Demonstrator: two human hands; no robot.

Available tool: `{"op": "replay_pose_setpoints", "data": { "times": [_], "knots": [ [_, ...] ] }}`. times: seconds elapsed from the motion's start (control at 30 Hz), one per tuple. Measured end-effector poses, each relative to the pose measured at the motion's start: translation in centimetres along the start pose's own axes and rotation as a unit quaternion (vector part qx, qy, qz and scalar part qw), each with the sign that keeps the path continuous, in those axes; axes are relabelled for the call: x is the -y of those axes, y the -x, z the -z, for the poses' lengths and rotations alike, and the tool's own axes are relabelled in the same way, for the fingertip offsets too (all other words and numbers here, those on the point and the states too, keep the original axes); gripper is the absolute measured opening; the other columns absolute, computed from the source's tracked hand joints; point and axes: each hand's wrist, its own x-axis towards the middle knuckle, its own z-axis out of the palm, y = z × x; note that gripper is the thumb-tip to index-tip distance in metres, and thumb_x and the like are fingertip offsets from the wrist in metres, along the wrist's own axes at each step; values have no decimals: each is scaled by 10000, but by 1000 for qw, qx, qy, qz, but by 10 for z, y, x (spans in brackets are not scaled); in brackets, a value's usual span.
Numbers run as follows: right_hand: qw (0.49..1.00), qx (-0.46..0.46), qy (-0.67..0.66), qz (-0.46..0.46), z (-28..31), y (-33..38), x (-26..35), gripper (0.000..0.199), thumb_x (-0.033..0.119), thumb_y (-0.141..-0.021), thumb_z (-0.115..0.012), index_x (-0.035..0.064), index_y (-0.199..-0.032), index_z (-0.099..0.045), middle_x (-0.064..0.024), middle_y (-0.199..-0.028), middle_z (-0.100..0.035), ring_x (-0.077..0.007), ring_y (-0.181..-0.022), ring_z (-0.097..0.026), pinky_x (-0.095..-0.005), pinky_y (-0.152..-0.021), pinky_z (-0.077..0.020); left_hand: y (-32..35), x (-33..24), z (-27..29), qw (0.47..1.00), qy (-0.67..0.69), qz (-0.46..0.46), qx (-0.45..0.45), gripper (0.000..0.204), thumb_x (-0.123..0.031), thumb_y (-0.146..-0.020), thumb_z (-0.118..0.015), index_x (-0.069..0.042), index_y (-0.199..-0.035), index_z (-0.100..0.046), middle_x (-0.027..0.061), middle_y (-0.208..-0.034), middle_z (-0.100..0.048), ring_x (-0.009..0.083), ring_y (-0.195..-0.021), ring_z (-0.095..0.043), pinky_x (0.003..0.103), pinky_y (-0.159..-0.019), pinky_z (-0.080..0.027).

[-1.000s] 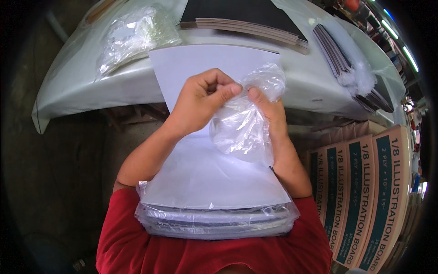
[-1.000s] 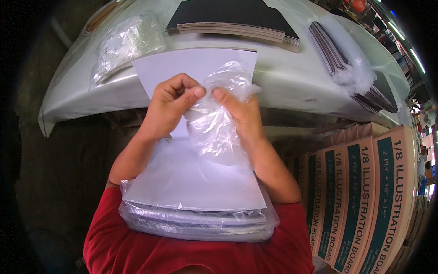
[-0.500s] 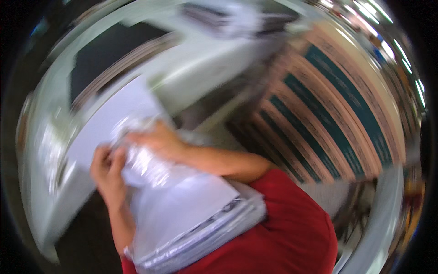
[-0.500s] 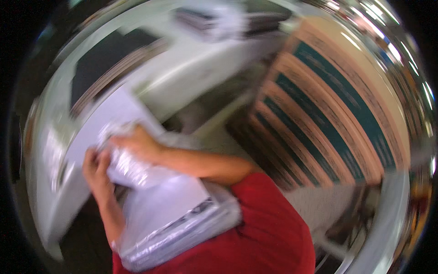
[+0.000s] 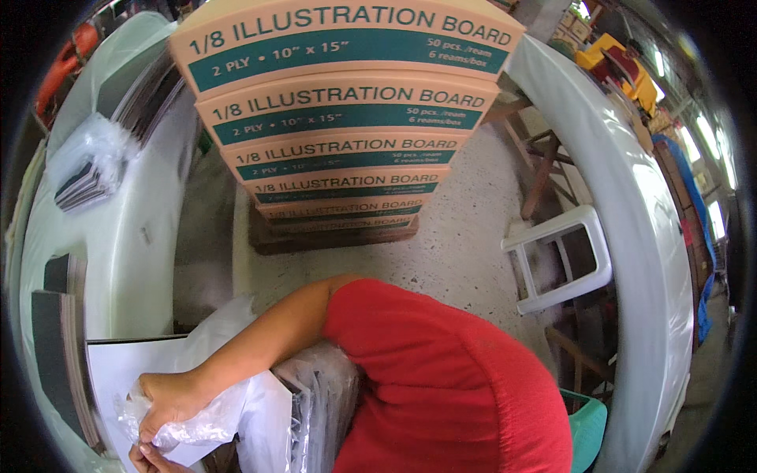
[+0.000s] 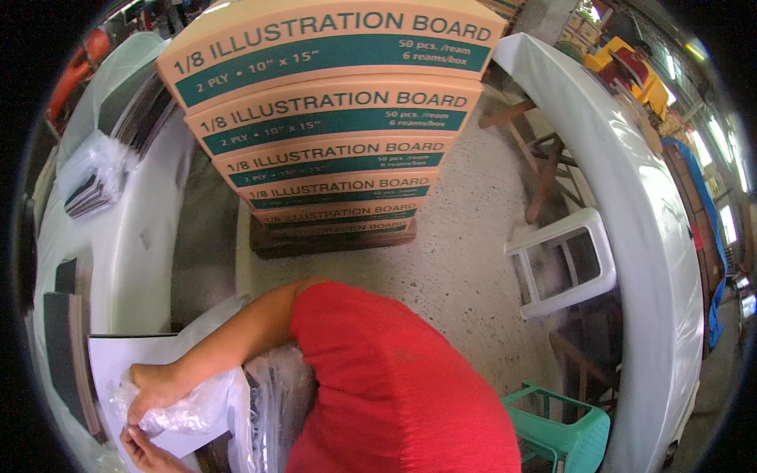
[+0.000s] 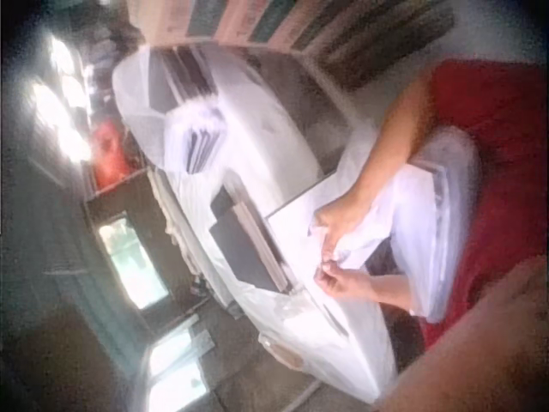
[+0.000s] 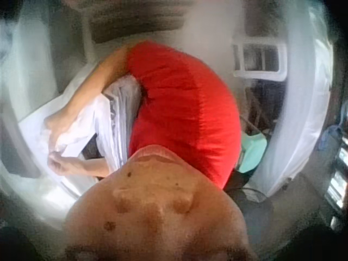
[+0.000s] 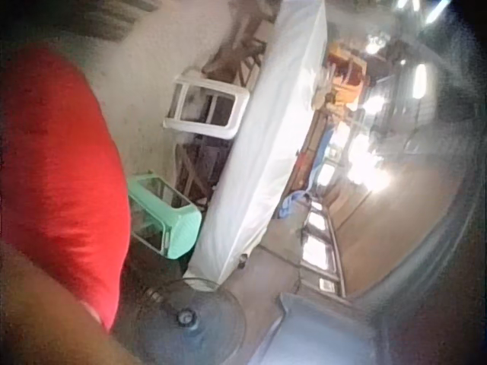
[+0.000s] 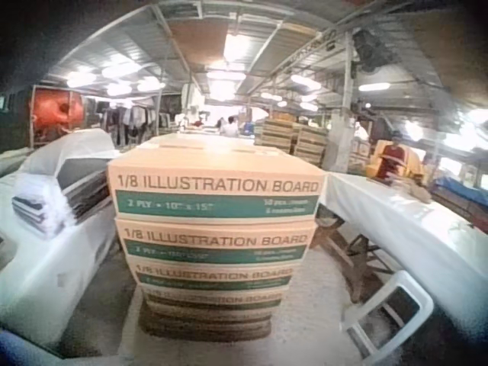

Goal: The person places a plastic sleeve over a stack of white and black illustration boards, pulling the sleeve down by hand to cover the boards one by one.

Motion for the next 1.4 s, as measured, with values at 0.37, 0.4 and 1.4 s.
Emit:
{"op": "replay_pose_setpoints", "data": {
  "times": [0.37, 0.4, 1.4],
  "knots": [
    [999, -8, -29, 37, 5, 0, -5, 229, 137, -606, -708, -29, -714, -593, -67, -648, -604, -128, -589, -541, -289, -550, -444, 3, -4, -9, 998, 25, -52, -1, 401, -335, -846, -497, 49, -735, -524, 98, -656, -499, 186, -610, -459, 303, -567, -404],
    [1000, -5, -23, 21, 6, 0, -5, 212, 130, -614, -707, -23, -705, -592, -61, -646, -603, -118, -588, -536, -277, -553, -436, 3, -8, -10, 998, 18, -65, 12, 403, -335, -850, -491, 46, -722, -523, 94, -643, -494, 185, -604, -458, 304, -564, -401],
    [893, 371, 229, -107, 85, -4, 60, 196, 163, -768, -612, -9, -861, -608, -75, -766, -595, -161, -708, -528, -271, -707, -414, 11, 1, -28, 993, 46, 0, 112, 386, -250, -835, -504, 56, -1068, -470, 209, -1046, -504, 282, -965, -482, 396, -804, -390]
  ]
}}
